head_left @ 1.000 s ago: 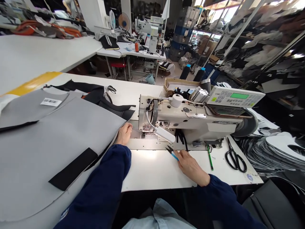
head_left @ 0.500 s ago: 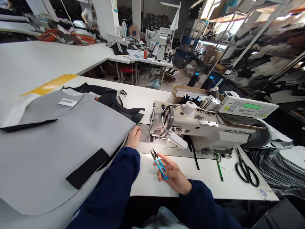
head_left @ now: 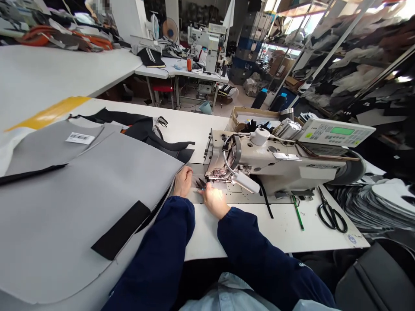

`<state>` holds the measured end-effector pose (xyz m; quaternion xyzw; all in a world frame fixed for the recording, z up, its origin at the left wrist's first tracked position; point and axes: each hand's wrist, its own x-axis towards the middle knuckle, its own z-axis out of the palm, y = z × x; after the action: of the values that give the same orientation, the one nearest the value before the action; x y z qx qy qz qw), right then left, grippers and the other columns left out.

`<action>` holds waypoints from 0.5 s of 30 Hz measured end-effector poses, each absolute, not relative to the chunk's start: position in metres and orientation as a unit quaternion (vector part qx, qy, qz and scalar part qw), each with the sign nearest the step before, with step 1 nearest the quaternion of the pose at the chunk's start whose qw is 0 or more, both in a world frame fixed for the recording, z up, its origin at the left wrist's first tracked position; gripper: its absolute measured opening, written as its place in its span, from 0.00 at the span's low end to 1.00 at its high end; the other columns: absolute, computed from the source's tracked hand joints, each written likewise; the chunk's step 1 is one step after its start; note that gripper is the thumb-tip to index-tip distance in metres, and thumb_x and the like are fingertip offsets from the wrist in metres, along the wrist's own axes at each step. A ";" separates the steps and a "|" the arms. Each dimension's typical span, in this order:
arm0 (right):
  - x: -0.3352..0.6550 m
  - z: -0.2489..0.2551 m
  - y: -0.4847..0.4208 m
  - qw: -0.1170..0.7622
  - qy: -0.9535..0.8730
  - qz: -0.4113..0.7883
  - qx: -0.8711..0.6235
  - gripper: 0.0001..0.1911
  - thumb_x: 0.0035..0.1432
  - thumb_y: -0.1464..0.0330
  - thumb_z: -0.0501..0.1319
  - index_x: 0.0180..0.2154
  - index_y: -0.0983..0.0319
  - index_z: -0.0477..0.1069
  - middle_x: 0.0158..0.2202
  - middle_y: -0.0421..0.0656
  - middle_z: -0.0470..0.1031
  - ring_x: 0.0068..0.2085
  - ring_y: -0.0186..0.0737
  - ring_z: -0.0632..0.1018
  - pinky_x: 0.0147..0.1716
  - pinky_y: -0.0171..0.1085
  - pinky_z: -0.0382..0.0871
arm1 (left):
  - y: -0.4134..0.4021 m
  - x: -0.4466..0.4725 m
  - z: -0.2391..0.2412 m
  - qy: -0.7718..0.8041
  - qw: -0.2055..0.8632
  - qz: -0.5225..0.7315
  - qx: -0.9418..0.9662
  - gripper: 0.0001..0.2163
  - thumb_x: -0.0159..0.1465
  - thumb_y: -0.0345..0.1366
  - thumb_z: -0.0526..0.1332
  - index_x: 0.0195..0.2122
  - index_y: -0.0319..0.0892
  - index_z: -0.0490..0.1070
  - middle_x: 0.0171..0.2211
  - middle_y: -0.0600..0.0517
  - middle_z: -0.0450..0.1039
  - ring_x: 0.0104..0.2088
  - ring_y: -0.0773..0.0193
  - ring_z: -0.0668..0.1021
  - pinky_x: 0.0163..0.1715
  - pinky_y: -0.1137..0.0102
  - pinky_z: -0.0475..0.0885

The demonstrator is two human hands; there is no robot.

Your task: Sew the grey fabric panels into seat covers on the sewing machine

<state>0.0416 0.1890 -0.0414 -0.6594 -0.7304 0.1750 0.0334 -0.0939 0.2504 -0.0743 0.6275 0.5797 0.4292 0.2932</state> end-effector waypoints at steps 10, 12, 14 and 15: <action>0.029 -0.035 0.201 0.005 -0.735 0.119 -0.668 0.10 0.58 0.74 0.51 0.42 0.70 0.65 0.32 0.55 0.74 0.36 0.49 0.78 0.34 0.41 0.70 | 0.254 -0.094 -0.074 0.581 0.297 0.426 0.627 0.06 0.58 0.33 0.45 0.31 0.42 0.59 0.28 0.52 0.66 0.33 0.63 0.70 0.39 0.67 0.66; 0.046 -0.040 0.177 0.006 -0.749 0.116 -0.652 0.12 0.60 0.72 0.49 0.43 0.68 0.66 0.30 0.53 0.75 0.33 0.49 0.78 0.32 0.41 0.71 | 0.250 -0.096 -0.075 0.583 0.300 0.420 0.628 0.06 0.59 0.32 0.45 0.31 0.42 0.60 0.28 0.52 0.67 0.33 0.63 0.70 0.39 0.66 0.66; 0.073 -0.053 0.149 0.012 -0.766 0.100 -0.635 0.15 0.60 0.70 0.47 0.44 0.67 0.68 0.34 0.54 0.74 0.32 0.49 0.77 0.28 0.41 0.71 | 0.240 -0.100 -0.078 0.581 0.305 0.414 0.630 0.07 0.59 0.32 0.46 0.32 0.42 0.62 0.29 0.52 0.68 0.32 0.64 0.71 0.38 0.67 0.67; 0.090 -0.062 0.139 0.069 -0.778 0.065 -0.621 0.17 0.61 0.69 0.46 0.45 0.64 0.68 0.37 0.53 0.74 0.31 0.47 0.77 0.27 0.40 0.71 | 0.235 -0.102 -0.081 0.580 0.307 0.414 0.630 0.07 0.59 0.31 0.46 0.32 0.42 0.62 0.30 0.51 0.69 0.33 0.64 0.71 0.38 0.68 0.68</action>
<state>0.0904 0.1392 -0.0615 -0.6205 -0.7784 0.0654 0.0691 -0.1022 0.2354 -0.0807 0.6301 0.5803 0.4145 0.3071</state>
